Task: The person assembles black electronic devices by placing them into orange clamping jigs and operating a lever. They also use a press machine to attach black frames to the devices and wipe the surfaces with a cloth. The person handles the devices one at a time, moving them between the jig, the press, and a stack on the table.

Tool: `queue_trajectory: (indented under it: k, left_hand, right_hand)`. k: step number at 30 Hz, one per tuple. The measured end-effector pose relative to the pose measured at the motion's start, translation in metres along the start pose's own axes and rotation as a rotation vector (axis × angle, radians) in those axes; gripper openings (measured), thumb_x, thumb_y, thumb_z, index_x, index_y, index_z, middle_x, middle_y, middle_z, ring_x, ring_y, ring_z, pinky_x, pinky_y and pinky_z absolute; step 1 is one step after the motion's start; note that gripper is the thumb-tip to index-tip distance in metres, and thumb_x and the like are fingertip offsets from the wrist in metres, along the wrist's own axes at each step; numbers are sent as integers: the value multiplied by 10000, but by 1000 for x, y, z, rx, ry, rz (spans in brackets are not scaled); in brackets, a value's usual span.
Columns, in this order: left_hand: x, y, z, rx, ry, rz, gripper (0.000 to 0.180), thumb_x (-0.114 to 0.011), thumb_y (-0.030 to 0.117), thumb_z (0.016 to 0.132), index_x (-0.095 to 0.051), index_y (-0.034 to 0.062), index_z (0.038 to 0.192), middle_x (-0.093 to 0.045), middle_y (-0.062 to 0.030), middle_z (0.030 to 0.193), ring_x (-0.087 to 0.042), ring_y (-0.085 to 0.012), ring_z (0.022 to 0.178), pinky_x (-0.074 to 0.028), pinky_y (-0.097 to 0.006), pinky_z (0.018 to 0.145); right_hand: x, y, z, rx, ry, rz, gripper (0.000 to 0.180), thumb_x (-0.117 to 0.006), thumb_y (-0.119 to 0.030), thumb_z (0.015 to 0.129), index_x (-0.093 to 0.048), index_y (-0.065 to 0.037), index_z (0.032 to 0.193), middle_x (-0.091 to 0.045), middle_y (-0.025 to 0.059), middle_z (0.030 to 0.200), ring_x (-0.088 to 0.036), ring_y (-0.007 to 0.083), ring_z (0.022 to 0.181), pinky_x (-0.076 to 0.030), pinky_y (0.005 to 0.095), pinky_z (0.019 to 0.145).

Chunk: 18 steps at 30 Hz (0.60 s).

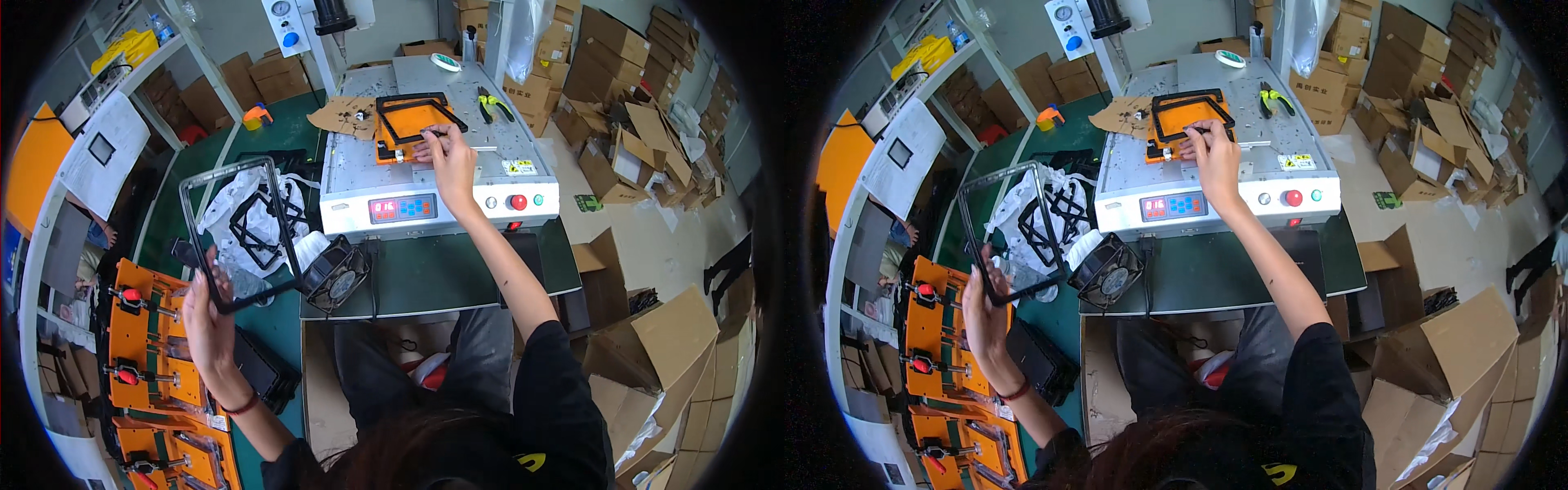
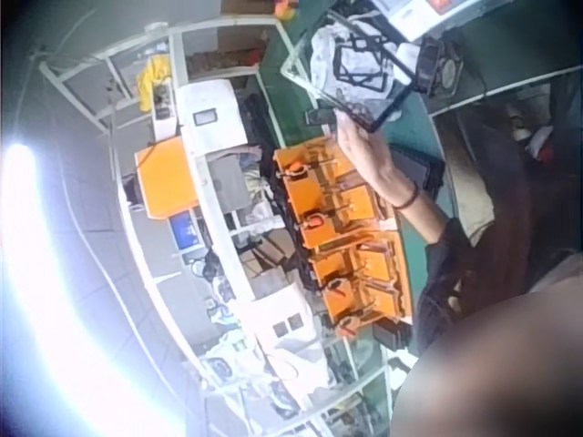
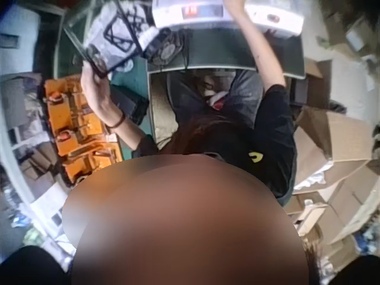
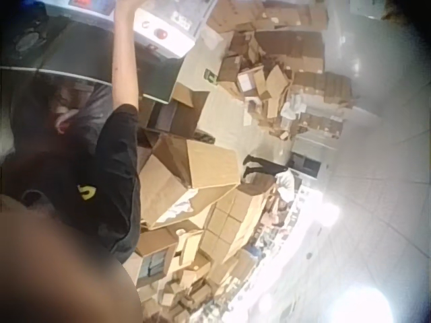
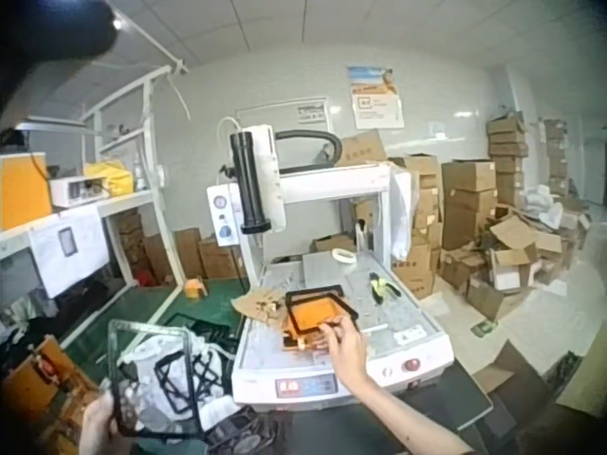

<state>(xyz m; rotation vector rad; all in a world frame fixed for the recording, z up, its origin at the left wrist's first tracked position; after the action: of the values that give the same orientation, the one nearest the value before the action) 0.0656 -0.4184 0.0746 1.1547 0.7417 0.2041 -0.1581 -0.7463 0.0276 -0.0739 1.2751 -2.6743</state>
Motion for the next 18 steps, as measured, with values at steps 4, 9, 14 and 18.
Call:
queue_trajectory:
  k: [4, 9, 14, 18]
  left_hand:
    - [-4, -23, -28, 24, 40, -29, 464, -510, 197, 951, -402, -100, 1290, -542, -28, 935, -506, -75, 815, -416, -216, 783]
    - [-11, -29, -40, 56, 48, -6, 454, -514, 200, 949, -423, -101, 1276, -558, -19, 890, -518, -74, 792, -422, -211, 771]
    - [-15, -25, -44, 27, -12, 78, 456, -480, 207, 965, -401, -100, 1293, -507, -32, 957, -466, -81, 806, -399, -215, 753]
    - [-19, -30, -51, 37, -52, 50, 454, -481, 209, 964, -407, -97, 1290, -507, -37, 971, -461, -81, 815, -399, -218, 748]
  right_hand:
    - [1, 1, -1, -99, 59, 34, 155, -550, -66, 903, -502, 70, 958, -651, 152, 714, -665, 162, 626, -550, 256, 548]
    - [-2, 3, 2, -79, 31, 51, 160, -556, -79, 901, -505, 67, 942, -645, 138, 671, -655, 159, 579, -539, 248, 514]
    - [-14, -1, 18, -202, -143, -223, 224, -602, -125, 869, -530, 43, 998, -640, 146, 645, -643, 167, 523, -519, 269, 482]
    - [21, -15, 5, -167, -148, -510, 385, -597, -135, 867, -452, 59, 1167, -644, 151, 667, -650, 219, 577, -509, 321, 544]
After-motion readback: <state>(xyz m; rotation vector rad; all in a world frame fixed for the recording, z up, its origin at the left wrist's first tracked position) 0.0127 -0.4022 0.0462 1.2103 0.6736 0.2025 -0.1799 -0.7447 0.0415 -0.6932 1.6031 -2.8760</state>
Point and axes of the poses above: each hand's wrist, its own z-axis towards the middle knuckle, its own x-axis out of the back of the hand, y = z × x, the point moved 2 cm from there along z, towards the middle knuckle
